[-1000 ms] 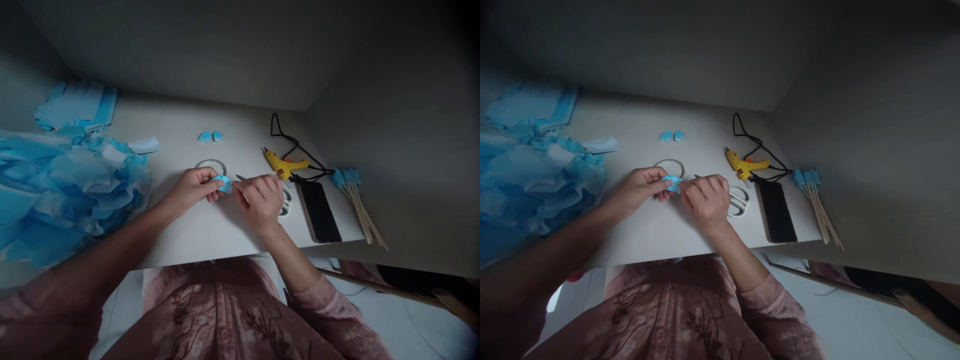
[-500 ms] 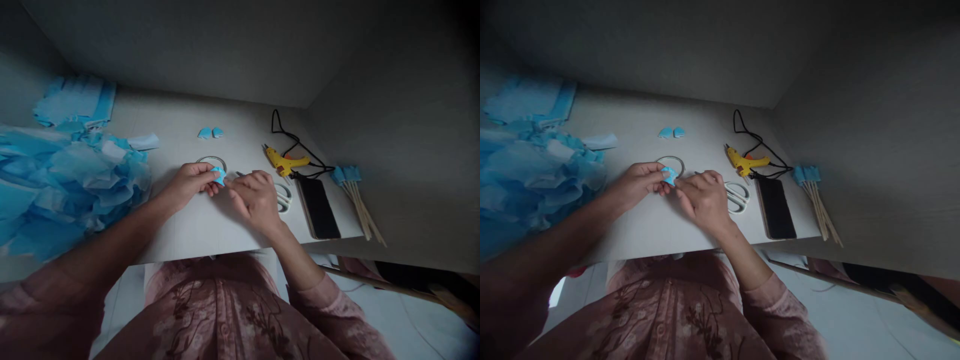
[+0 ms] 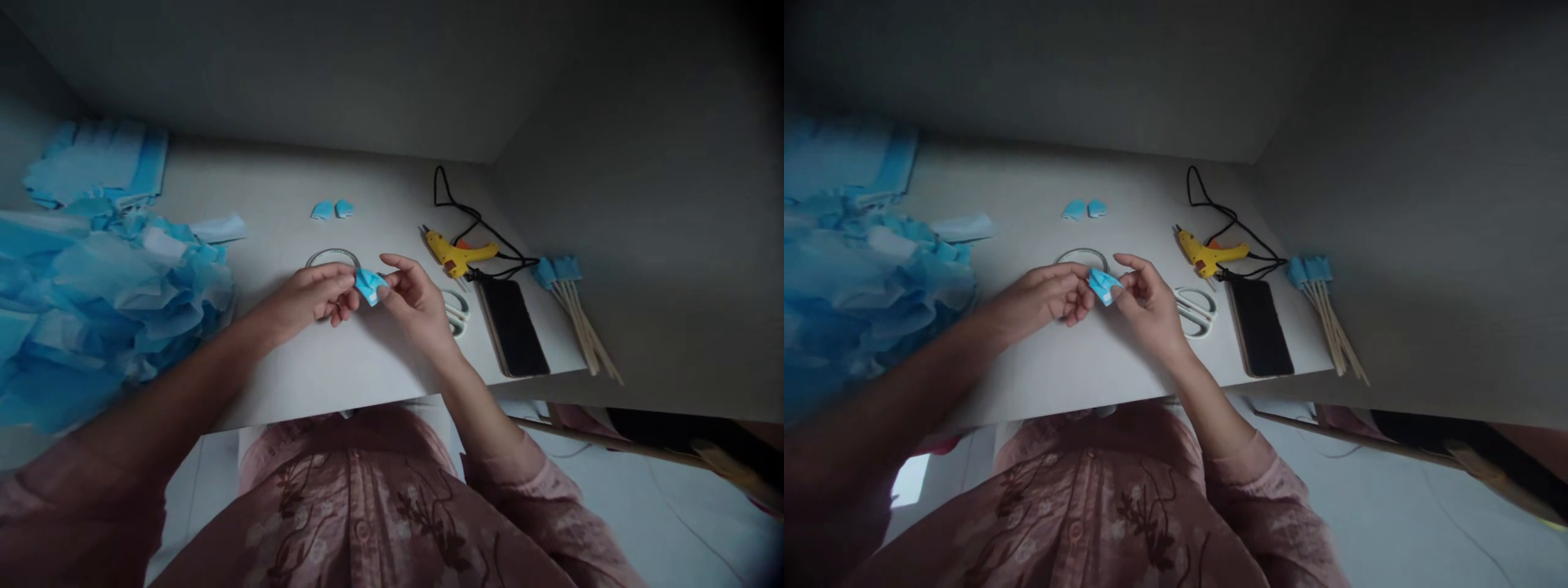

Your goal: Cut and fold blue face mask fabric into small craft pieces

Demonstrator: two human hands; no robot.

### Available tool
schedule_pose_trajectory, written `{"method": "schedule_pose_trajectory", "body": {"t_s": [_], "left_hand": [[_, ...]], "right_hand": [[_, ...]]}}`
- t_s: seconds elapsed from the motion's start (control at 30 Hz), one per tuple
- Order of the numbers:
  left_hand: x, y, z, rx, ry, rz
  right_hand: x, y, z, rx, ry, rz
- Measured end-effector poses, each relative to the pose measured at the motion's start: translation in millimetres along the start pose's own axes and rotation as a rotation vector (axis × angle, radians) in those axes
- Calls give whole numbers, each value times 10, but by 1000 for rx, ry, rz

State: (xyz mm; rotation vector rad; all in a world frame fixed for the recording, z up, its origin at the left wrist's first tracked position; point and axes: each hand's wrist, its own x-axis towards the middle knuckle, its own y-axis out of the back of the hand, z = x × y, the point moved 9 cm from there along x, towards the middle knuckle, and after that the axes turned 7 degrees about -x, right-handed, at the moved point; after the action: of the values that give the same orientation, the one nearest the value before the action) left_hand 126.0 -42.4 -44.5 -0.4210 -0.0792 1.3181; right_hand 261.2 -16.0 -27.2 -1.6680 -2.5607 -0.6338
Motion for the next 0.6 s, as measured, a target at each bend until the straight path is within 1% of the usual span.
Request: {"method": "schedule_pose_trajectory", "body": {"t_s": [0.1,0.2,0.23,0.3,0.37,0.43,0.5,0.6], "left_hand": [[-2,2,-18,94,-24,39],[-14,49,-4,152,-74,104],[-17,89,8,143,-88,138],[-20,184,31,111,-97,212],[-22,264,66,70,-102,273],[-25,302,104,41,-109,308],[-30,309,135,35,-121,324],[-32,299,146,48,-136,321]], "right_hand": [[-4,-31,65,61,-16,53],[20,-45,43,87,-38,35],[38,-4,25,80,-47,34],[83,172,-7,40,-57,69],[121,416,-30,-66,-52,139],[136,592,-43,-248,-34,172],[123,626,-42,-454,-11,140],[50,520,-22,-677,11,66]]}}
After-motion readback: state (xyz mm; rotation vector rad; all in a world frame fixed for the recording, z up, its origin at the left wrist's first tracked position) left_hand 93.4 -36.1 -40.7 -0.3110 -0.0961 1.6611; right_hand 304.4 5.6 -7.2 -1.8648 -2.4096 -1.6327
